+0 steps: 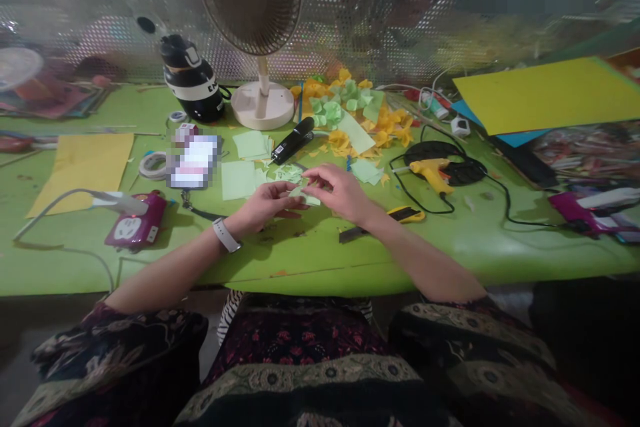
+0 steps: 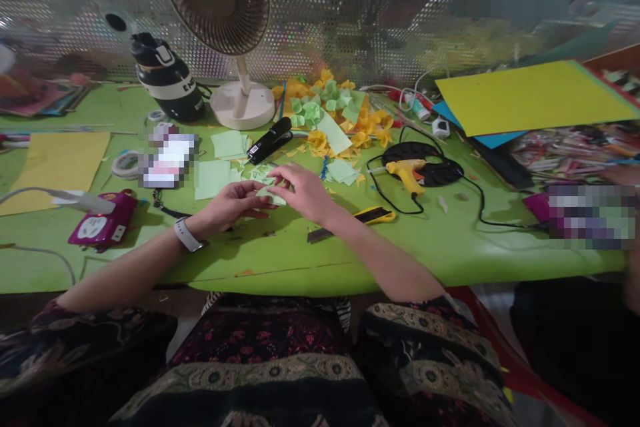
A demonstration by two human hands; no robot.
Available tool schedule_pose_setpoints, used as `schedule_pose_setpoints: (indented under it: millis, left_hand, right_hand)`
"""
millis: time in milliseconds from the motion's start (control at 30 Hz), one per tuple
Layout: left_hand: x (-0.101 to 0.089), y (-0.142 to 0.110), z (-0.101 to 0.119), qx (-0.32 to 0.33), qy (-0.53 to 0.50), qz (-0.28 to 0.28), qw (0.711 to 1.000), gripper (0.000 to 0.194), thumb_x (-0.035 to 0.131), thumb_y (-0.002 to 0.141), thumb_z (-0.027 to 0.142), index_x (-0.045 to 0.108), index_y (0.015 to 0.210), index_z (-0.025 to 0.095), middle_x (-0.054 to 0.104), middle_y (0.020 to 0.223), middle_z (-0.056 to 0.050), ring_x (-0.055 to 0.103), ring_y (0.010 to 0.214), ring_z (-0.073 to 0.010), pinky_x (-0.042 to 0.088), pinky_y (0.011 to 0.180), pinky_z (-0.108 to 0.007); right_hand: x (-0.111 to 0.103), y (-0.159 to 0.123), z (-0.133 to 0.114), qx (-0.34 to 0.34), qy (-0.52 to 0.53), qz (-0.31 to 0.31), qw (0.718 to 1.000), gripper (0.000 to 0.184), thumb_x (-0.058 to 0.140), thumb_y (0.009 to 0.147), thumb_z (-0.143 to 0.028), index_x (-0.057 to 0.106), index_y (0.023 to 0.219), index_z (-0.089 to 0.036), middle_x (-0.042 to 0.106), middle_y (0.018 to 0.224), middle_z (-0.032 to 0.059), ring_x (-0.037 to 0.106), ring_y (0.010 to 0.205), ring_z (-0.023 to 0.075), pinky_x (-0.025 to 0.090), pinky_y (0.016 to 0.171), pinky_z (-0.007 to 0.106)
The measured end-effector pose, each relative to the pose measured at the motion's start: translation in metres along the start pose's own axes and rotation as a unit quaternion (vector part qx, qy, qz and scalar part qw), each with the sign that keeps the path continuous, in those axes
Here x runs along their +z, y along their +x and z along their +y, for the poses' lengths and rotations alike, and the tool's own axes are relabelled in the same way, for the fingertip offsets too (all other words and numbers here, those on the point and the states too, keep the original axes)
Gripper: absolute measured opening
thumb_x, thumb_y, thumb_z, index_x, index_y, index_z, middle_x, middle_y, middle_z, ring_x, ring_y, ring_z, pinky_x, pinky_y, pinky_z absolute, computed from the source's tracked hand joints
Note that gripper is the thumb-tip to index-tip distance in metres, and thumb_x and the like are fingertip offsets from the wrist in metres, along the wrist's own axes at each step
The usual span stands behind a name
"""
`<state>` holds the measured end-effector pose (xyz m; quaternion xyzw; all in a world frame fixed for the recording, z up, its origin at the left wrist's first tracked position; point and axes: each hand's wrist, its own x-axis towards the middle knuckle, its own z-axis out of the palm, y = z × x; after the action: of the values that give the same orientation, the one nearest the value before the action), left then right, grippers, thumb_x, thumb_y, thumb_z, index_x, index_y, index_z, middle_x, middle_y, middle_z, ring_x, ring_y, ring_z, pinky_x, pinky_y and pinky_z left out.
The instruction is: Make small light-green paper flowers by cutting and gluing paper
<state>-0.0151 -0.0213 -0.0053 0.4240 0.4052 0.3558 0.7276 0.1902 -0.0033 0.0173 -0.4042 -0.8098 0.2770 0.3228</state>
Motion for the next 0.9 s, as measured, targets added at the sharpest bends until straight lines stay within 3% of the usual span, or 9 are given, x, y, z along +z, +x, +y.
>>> schedule_pose_setpoints:
  millis: [133,267,467,633,900]
  left_hand:
    - [0.001,0.000,0.002,0.035,-0.029,0.024,0.999,0.037,0.088,0.070,0.027,0.069,0.099,0.013,0.077,0.089,-0.004,0.076,0.085,-0.0166,0.062,0.075,-0.026]
    - [-0.001,0.000,0.002,0.058,-0.033,0.034,0.997,0.039,0.089,0.070,0.032,0.070,0.098,0.013,0.077,0.095,-0.007,0.076,0.088,-0.0182,0.062,0.078,-0.028]
    - [-0.005,0.001,0.002,0.053,0.004,0.023,0.998,0.041,0.087,0.071,0.040,0.071,0.096,0.013,0.077,0.094,-0.008,0.077,0.088,-0.0204,0.062,0.076,-0.028]
    - [-0.010,0.004,0.004,0.042,0.056,0.042,0.997,0.036,0.085,0.072,0.043,0.071,0.085,0.013,0.077,0.083,-0.006,0.076,0.078,-0.0165,0.060,0.064,-0.021]
    - [-0.012,0.005,0.005,0.036,0.066,0.027,0.997,0.034,0.086,0.072,0.040,0.071,0.087,0.013,0.077,0.083,-0.006,0.076,0.080,-0.0163,0.060,0.067,-0.022]
  right_hand:
    - [-0.006,0.002,-0.003,0.091,0.040,0.049,0.994,0.038,0.074,0.083,-0.048,0.062,0.104,-0.019,0.068,0.102,0.0089,0.065,0.082,0.0190,0.053,0.071,0.034]
    - [-0.010,0.002,-0.005,0.174,0.127,-0.032,0.976,0.050,0.078,0.076,-0.055,0.058,0.104,-0.019,0.068,0.080,0.0020,0.062,0.068,0.0163,0.050,0.062,0.031]
    - [-0.008,0.003,-0.003,0.182,0.176,-0.051,0.966,0.041,0.079,0.074,-0.053,0.062,0.087,-0.018,0.066,0.074,0.0008,0.060,0.065,0.0129,0.049,0.063,0.029]
    - [-0.008,0.003,-0.001,0.184,0.188,-0.055,0.963,0.039,0.080,0.073,-0.050,0.063,0.087,-0.018,0.066,0.074,0.0002,0.059,0.064,0.0124,0.049,0.062,0.029]
    - [-0.007,0.003,-0.006,0.195,0.159,-0.041,0.967,0.042,0.078,0.074,-0.055,0.065,0.085,-0.017,0.067,0.074,0.0016,0.058,0.062,0.0124,0.048,0.061,0.029]
